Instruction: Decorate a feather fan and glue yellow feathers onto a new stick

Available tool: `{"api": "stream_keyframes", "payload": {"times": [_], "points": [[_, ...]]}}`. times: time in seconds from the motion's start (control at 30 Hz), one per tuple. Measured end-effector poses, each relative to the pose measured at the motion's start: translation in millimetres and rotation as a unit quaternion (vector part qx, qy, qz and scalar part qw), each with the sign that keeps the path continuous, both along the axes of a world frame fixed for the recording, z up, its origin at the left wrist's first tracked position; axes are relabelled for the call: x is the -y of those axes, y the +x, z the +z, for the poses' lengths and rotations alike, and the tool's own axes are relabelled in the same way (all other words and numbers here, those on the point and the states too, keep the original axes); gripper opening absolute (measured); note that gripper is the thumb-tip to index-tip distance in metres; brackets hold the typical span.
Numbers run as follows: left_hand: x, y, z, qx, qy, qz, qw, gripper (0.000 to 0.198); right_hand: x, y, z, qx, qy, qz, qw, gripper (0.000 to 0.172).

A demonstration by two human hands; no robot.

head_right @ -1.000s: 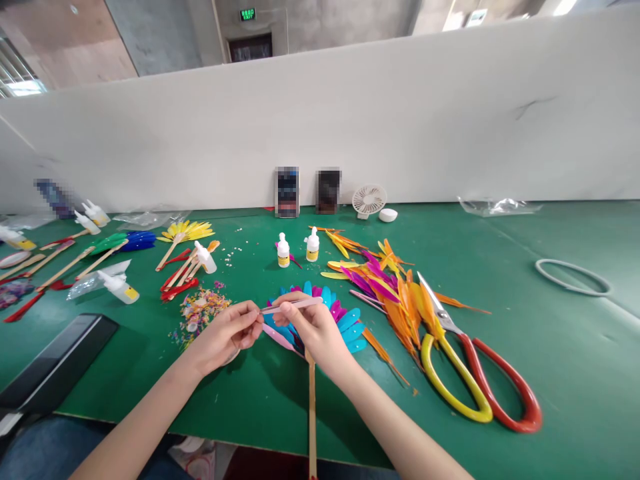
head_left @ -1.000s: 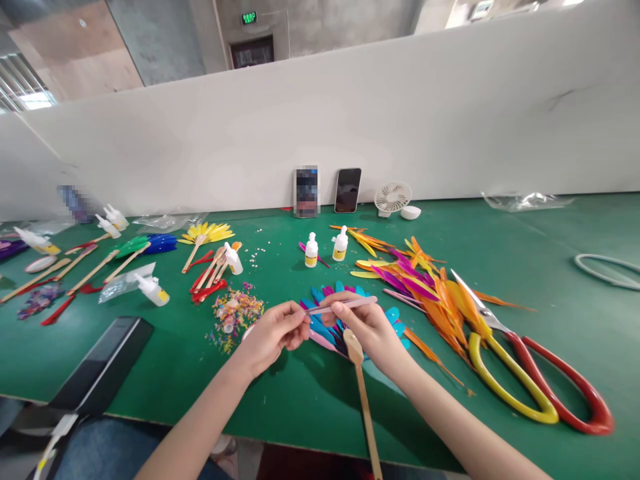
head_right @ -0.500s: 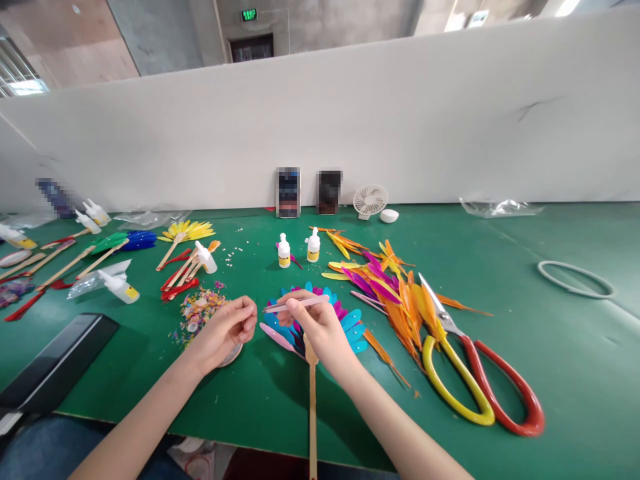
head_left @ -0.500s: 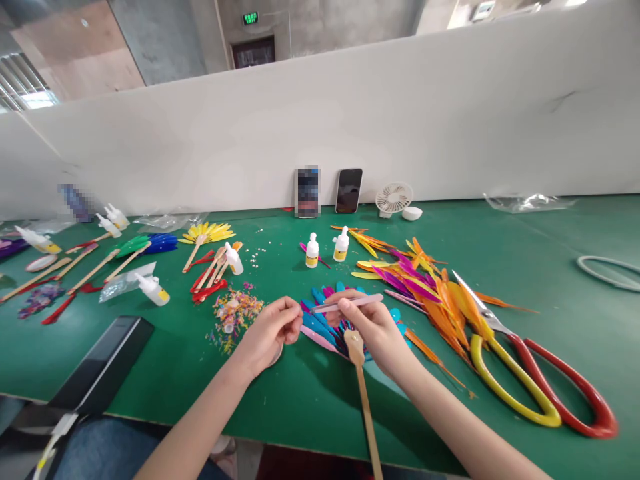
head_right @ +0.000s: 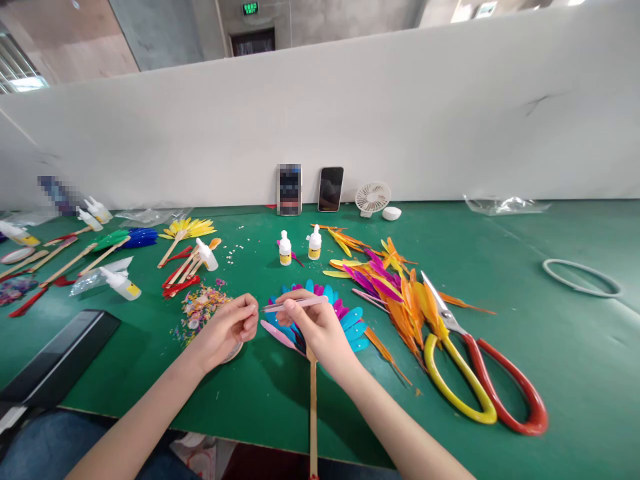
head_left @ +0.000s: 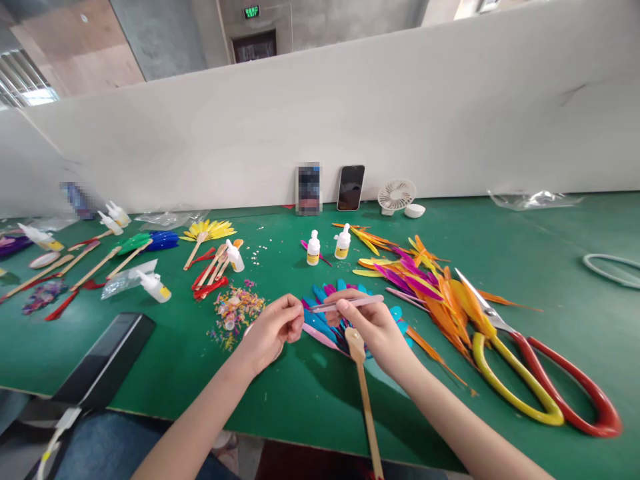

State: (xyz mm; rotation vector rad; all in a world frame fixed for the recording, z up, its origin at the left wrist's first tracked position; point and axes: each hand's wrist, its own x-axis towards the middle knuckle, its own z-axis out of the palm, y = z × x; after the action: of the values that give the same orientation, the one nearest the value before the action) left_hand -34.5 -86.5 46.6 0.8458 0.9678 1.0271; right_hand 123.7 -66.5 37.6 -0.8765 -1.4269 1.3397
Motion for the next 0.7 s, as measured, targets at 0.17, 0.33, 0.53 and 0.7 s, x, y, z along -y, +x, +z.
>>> {"api": "stream_keyframes", "payload": {"times": [0.17,0.33,0.53,0.7], "points": [[-1.7,0.1,-1.8,0.03,-0.013,0.019,0.999,0.022,0.3,-1.0,-0.9,-0.016,-0.006,0.002,1.0,0.035],[-2.1,1.9,-4.3,0.016,-0.015,0.014,1.0,0.024,0.8,-2.1,-1.9,-0.03,-0.007,-0.002,1.0,0.032],[0.0,1.7,-8.5,-0.019,0.016,-0.008,1.0,0.019,3.7,-4.0,-3.5,-0.014,0.009,0.004,1.0,0.028],[-0.6,1.5,-6.8,-0.025,0.021,-0.008,0.999,0.018,5.0,-2.7,-5.4,0.019,0.044,0.003,0.999,0.026]]}}
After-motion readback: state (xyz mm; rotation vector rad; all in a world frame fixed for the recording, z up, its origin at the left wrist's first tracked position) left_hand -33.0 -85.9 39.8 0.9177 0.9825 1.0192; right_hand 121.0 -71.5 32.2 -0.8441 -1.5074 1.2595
